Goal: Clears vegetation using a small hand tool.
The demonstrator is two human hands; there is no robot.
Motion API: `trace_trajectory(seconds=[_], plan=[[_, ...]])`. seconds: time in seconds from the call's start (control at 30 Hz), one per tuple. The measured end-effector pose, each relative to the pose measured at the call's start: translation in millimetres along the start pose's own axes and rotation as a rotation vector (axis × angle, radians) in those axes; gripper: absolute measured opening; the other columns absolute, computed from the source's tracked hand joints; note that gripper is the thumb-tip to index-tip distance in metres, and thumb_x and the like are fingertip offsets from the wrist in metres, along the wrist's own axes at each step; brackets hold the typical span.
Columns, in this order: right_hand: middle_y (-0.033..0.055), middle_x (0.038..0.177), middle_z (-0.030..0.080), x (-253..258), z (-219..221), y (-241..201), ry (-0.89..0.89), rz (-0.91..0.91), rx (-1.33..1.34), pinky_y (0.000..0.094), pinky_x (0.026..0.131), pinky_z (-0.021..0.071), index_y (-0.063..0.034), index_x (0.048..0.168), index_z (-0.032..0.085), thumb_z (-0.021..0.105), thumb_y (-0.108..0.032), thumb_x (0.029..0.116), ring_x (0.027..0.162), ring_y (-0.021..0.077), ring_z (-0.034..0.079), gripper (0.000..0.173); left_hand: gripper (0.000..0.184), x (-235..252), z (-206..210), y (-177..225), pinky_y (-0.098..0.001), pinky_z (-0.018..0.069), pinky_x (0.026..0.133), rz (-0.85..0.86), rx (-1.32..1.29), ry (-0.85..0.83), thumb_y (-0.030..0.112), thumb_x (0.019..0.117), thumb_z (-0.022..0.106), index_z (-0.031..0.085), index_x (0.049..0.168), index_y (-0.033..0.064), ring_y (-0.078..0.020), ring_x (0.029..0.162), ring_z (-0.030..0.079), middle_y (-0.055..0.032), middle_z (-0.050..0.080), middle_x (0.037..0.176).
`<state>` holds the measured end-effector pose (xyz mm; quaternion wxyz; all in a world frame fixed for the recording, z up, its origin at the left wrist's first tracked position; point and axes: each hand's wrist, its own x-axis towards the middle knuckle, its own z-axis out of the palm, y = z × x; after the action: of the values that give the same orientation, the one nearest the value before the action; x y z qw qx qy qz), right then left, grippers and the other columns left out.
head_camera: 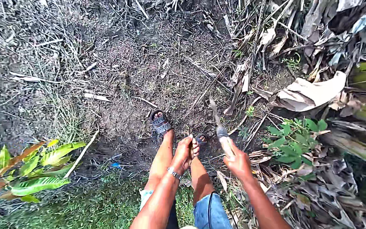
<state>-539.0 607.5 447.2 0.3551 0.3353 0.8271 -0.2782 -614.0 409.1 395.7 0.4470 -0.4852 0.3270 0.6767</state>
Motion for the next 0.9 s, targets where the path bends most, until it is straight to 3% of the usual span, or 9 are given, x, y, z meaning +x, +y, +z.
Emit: trace_trajectory(seconds=[0.1, 0.2, 0.27, 0.33, 0.43, 0.53, 0.67, 0.77, 0.9], plan=[[0.0232, 0.118, 0.073, 18.5, -35.9, -37.2, 0.066, -0.131, -0.05, 0.0678, 0.088, 0.0538, -0.0052, 0.149, 0.055, 0.076, -0.005, 0.0726, 0.103, 0.0438, 0.072, 0.079, 0.034, -0.4, -17.9, 32.5, -0.0242, 0.0493, 0.055, 0.109, 0.057, -0.018, 0.018, 0.1116, 0.029, 0.056, 0.094, 0.0063, -0.0112, 0.059, 0.055, -0.0022, 0.057, 0.073], [0.0238, 0.109, 0.074, 94.1, -41.0, -99.2, -0.04, -0.113, -0.154, 0.0682, 0.086, 0.0525, -0.0138, 0.15, 0.056, 0.073, -0.012, 0.0795, 0.1, 0.0447, 0.071, 0.073, 0.032, 1.8, -36.9, 66.9, -0.0247, 0.05, 0.057, 0.151, 0.104, -0.076, 0.017, 0.1114, 0.031, 0.058, 0.1, 0.0048, -0.0107, 0.061, 0.056, -0.0018, 0.058, 0.076], [0.0278, 0.107, 0.072, 160.8, -8.6, -139.1, -0.101, -0.077, -0.216, 0.0732, 0.082, 0.0505, -0.0156, 0.151, 0.055, 0.076, -0.015, 0.0825, 0.098, 0.0502, 0.069, 0.072, 0.03, 0.6, -47.2, 86.9, -0.0239, 0.0501, 0.057, 0.145, 0.092, -0.094, 0.015, 0.1112, 0.032, 0.058, 0.101, 0.0046, -0.0098, 0.061, 0.055, -0.0011, 0.057, 0.076], [0.0283, 0.104, 0.072, 189.5, 42.3, -173.2, -0.102, -0.064, -0.269, 0.0732, 0.078, 0.0518, -0.0112, 0.15, 0.053, 0.079, -0.018, 0.0777, 0.095, 0.0509, 0.069, 0.077, 0.027, 1.3, -60.5, 102.9, -0.0232, 0.0494, 0.056, 0.144, 0.074, -0.106, 0.015, 0.1108, 0.035, 0.058, 0.102, 0.0046, -0.0092, 0.061, 0.054, -0.001, 0.056, 0.077], [0.026, 0.112, 0.071, 166.7, 112.9, -190.9, -0.126, 0.048, -0.278, 0.0662, 0.087, 0.0539, -0.0102, 0.16, 0.035, 0.073, -0.019, 0.0832, 0.104, 0.0465, 0.069, 0.086, 0.027, -9.1, -67.5, 115.4, -0.0217, 0.0474, 0.054, 0.143, 0.058, -0.106, 0.015, 0.1108, 0.035, 0.058, 0.102, 0.0051, -0.0077, 0.059, 0.052, 0.0003, 0.055, 0.075], [0.0244, 0.133, 0.065, 169.5, 175.1, -196.2, -0.092, 0.127, -0.216, 0.0571, 0.1, 0.0522, -0.0043, 0.16, 0.035, 0.07, -0.016, 0.0864, 0.117, 0.0406, 0.067, 0.082, 0.031, -16.1, -69.2, 135.3, -0.0213, 0.0458, 0.054, 0.201, 0.089, -0.12, 0.018, 0.1104, 0.034, 0.06, 0.099, 0.0056, -0.0071, 0.059, 0.051, 0.0013, 0.055, 0.074], [0.0286, 0.133, 0.063, 176.1, 216.8, -199.5, -0.024, 0.136, -0.114, 0.0565, 0.1, 0.0523, -0.0006, 0.162, 0.027, 0.07, -0.013, 0.088, 0.116, 0.043, 0.067, 0.086, 0.031, -18.7, -84.5, 146.8, -0.0227, 0.0464, 0.059, 0.279, 0.264, -0.192, 0.018, 0.1088, 0.032, 0.06, 0.107, 0.0045, -0.0072, 0.065, 0.052, 0.0019, 0.056, 0.081], [0.0316, 0.124, 0.067, 173.8, 186.9, -202.6, -0.015, 0.08, -0.084, 0.0634, 0.096, 0.0522, 0.0031, 0.159, 0.03, 0.073, -0.011, 0.0855, 0.11, 0.0488, 0.068, 0.087, 0.03, -10.8, -93.2, 146.8, -0.0245, 0.0491, 0.064, 0.273, 0.329, -0.215, 0.016, 0.1093, 0.034, 0.059, 0.117, 0.0017, -0.0079, 0.069, 0.054, 0.0017, 0.057, 0.084], [0.0304, 0.12, 0.068, 195.3, 75.3, -202.8, -0.102, 0.005, -0.022, 0.0706, 0.093, 0.0504, -0.0007, 0.149, 0.049, 0.08, -0.011, 0.0779, 0.11, 0.0487, 0.067, 0.079, 0.026, 21.0, -59.0, 159.3, -0.0223, 0.0469, 0.057, 0.233, 0.242, -0.172, 0.011, 0.1083, 0.037, 0.061, 0.11, 0.0006, -0.006, 0.06, 0.052, 0.0022, 0.057, 0.076]])
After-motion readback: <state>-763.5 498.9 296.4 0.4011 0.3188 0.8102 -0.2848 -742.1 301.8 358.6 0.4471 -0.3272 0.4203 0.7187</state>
